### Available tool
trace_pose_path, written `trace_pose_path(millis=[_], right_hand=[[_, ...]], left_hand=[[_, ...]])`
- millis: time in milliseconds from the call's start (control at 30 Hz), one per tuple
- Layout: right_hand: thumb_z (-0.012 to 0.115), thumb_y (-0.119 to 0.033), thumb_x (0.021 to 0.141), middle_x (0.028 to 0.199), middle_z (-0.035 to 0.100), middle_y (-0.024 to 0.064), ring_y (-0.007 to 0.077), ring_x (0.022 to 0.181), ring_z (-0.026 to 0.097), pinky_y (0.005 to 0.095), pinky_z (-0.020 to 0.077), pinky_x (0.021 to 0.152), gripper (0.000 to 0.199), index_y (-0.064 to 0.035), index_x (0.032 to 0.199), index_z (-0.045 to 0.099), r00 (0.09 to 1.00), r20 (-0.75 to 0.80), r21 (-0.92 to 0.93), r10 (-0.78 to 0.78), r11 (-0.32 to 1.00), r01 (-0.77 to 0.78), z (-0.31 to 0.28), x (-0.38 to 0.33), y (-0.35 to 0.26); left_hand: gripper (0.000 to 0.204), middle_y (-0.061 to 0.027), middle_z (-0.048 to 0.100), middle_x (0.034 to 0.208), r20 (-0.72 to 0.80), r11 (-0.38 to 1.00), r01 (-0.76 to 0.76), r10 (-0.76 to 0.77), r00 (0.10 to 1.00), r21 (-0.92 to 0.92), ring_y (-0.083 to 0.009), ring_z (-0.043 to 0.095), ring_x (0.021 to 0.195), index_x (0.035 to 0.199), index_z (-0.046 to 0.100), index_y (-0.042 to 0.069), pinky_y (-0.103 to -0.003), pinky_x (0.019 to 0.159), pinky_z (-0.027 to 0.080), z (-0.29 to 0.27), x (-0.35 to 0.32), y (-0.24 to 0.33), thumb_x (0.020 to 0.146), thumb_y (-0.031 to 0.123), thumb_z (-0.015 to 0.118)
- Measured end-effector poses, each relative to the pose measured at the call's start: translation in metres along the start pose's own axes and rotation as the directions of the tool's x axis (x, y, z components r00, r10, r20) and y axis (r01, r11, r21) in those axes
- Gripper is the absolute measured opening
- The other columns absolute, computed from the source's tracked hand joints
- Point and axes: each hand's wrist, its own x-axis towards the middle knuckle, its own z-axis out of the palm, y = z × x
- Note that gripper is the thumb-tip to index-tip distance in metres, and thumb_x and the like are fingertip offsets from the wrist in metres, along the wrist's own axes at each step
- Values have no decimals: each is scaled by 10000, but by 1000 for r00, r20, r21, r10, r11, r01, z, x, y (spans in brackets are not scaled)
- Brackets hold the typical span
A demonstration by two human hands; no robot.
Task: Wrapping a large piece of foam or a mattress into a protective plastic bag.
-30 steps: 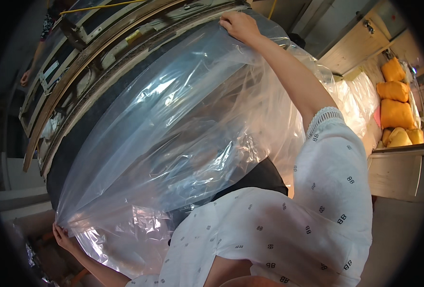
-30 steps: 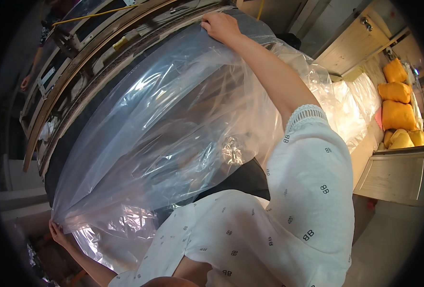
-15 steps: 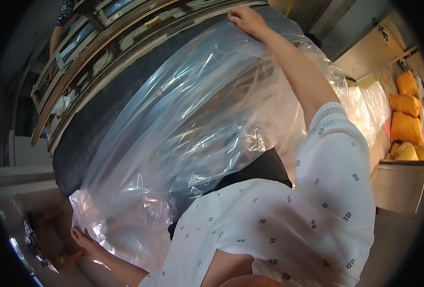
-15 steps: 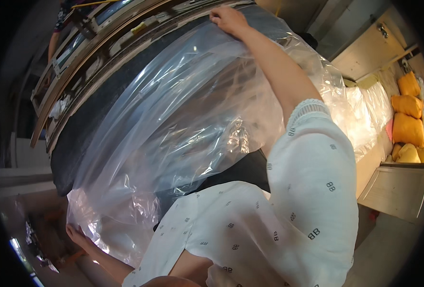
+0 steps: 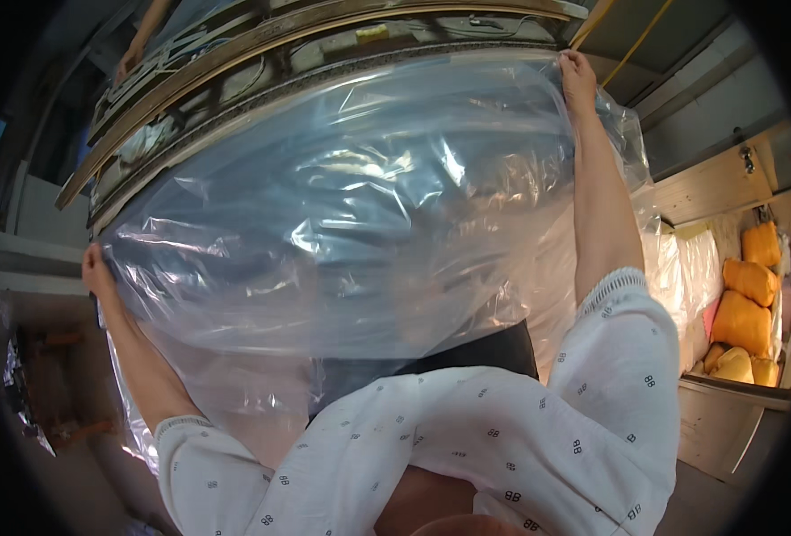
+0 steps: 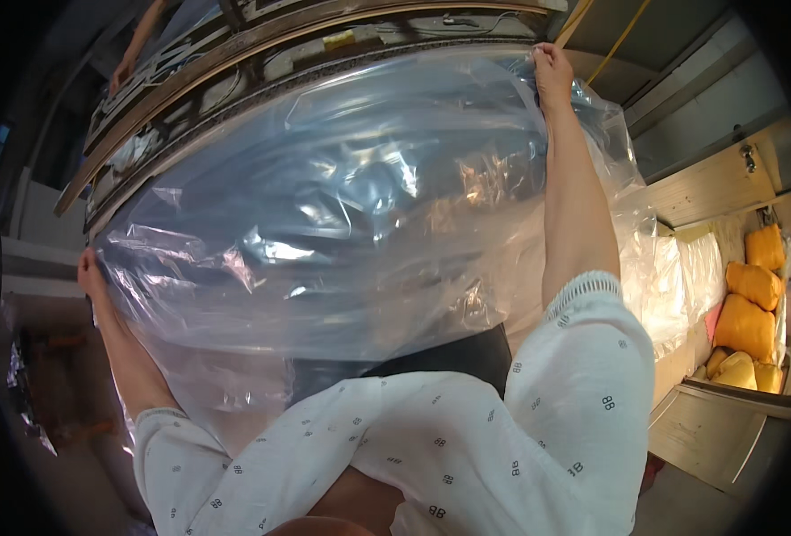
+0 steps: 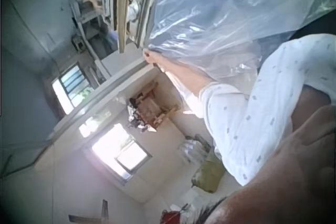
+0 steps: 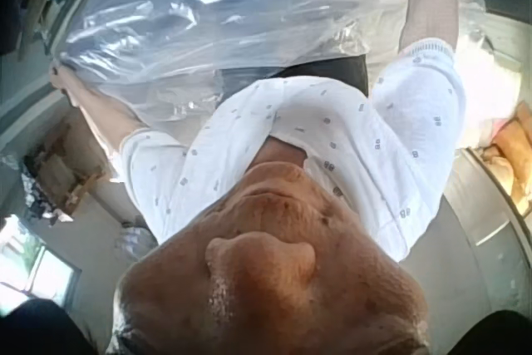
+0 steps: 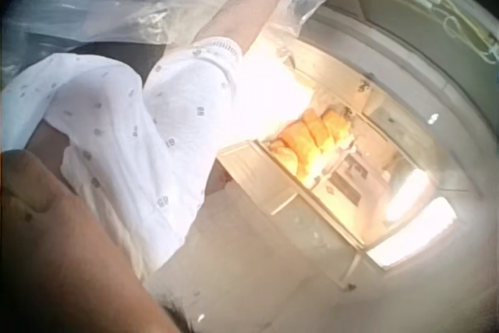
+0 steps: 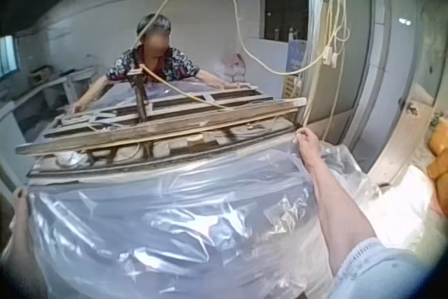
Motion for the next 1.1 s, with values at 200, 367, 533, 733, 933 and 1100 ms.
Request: trace_pose_path(millis=[200, 367, 533, 733, 933, 1100], right_hand=[[621, -219, 794, 792, 610, -1, 93, 717, 529, 231, 417, 654, 227, -27, 915, 629, 994, 90, 134, 59, 989, -70, -15, 22, -1], [618, -231, 773, 786, 616, 31, 105, 737, 539, 236, 426, 694, 256, -8, 899, 625, 997, 78, 33, -27, 999, 24, 2, 34, 1], [616, -253, 757, 793, 611, 41, 136, 734, 554, 263, 432, 697, 265, -4, 850, 618, 998, 53, -27, -26, 999, 27, 5, 37, -7], [659, -296, 674, 877, 528, 155, 286, 819, 505, 352, 422, 747, 334, 0, 776, 541, 968, -168, -357, -186, 927, 116, 15, 42, -3], [660, -325, 676, 919, 504, 178, 297, 843, 490, 364, 405, 752, 380, 7, 797, 521, 978, -161, -258, -130, 962, 85, 5, 46, 3], [603, -356, 748, 836, 540, 164, 284, 811, 508, 357, 401, 750, 373, 9, 768, 526, 971, -210, -156, -118, 984, 86, 4, 47, -3]], left_hand=[[317, -43, 649, 951, 104, 995, 77, -70, 992, -61, -127, 559, 875, 997, 660, 52, -233, 813, 403, 44, 36, 31, 818, 310, 611], [290, -29, 648, 942, 157, 973, 159, -133, 979, -169, -111, 552, 877, 994, 665, 46, -211, 801, 403, 46, 58, 19, 810, 267, 631], [275, -29, 644, 926, 168, 969, 155, -123, 978, -194, -106, 547, 860, 975, 670, 41, -207, 795, 402, 61, 61, 26, 798, 251, 648], [273, -46, 631, 889, 110, 993, 114, -113, 987, -1, -114, 539, 820, 899, 664, 19, -230, 761, 413, 53, 81, 2, 775, 263, 652], [325, -57, 603, 852, 122, 936, 273, -251, 960, -220, -130, 532, 732, 931, 644, -1, -258, 616, 424, 56, 78, -17, 801, 283, 555], [258, -69, 585, 820, 83, 851, 374, -370, 925, -370, -131, 528, 691, 953, 585, -4, -222, 573, 432, 50, 87, -27, 832, 214, 516]])
